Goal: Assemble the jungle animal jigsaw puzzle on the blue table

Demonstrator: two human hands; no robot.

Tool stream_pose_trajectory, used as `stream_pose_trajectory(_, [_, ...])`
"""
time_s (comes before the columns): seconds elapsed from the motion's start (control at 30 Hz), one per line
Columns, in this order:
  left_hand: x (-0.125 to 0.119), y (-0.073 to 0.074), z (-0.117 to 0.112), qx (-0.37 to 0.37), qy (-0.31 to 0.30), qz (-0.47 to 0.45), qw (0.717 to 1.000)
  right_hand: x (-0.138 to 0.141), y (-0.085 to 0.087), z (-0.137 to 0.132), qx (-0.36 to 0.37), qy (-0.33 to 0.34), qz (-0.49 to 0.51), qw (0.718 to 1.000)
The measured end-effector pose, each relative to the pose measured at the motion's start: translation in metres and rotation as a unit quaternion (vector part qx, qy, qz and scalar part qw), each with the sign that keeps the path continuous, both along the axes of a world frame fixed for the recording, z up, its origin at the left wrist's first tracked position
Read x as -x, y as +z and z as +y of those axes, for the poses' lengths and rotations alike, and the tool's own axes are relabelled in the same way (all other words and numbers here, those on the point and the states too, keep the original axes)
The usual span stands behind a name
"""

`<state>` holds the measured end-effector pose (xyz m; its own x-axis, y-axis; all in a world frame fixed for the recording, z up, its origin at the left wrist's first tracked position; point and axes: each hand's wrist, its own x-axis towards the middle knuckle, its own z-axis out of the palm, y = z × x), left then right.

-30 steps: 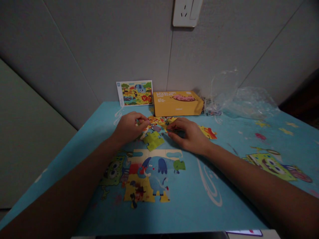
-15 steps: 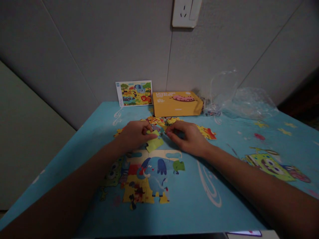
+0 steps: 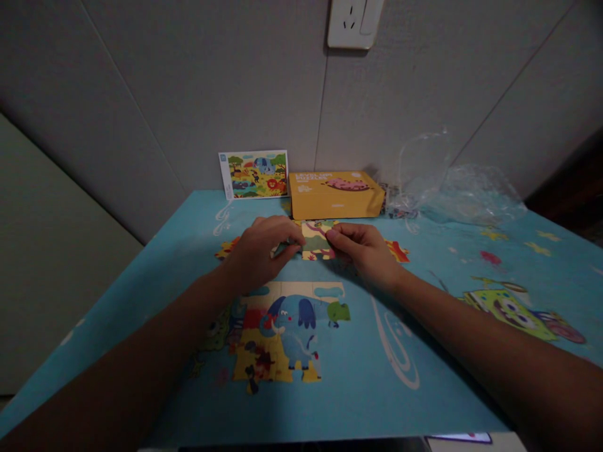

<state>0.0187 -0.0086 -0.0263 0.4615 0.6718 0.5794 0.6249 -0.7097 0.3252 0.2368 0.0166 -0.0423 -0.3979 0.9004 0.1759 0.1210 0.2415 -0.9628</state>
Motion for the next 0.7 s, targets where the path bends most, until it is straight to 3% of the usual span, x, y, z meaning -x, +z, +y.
stream_pose_trajectory(0.23, [0.0, -0.002, -0.002, 0.018, 0.042, -0.034, 0.998, -0.002, 0.003, -0.001, -0.034, -0.016, -0.029, 0.999])
stream_pose_trajectory(0.5, [-0.001, -0.004, -0.001, 0.024, 0.048, -0.049, 0.997, 0.001, 0.001, -0.001, 0.0, -0.025, 0.026, 0.999])
stream_pose_trajectory(0.6, [-0.001, -0.004, -0.001, 0.026, 0.036, -0.046, 0.998, -0.005, 0.006, 0.003, 0.0, 0.008, -0.001, 1.0])
stream_pose_trajectory(0.7, [-0.003, -0.005, -0.002, 0.051, -0.001, -0.035, 0.998, -0.021, 0.019, 0.01, 0.021, 0.085, -0.112, 0.99])
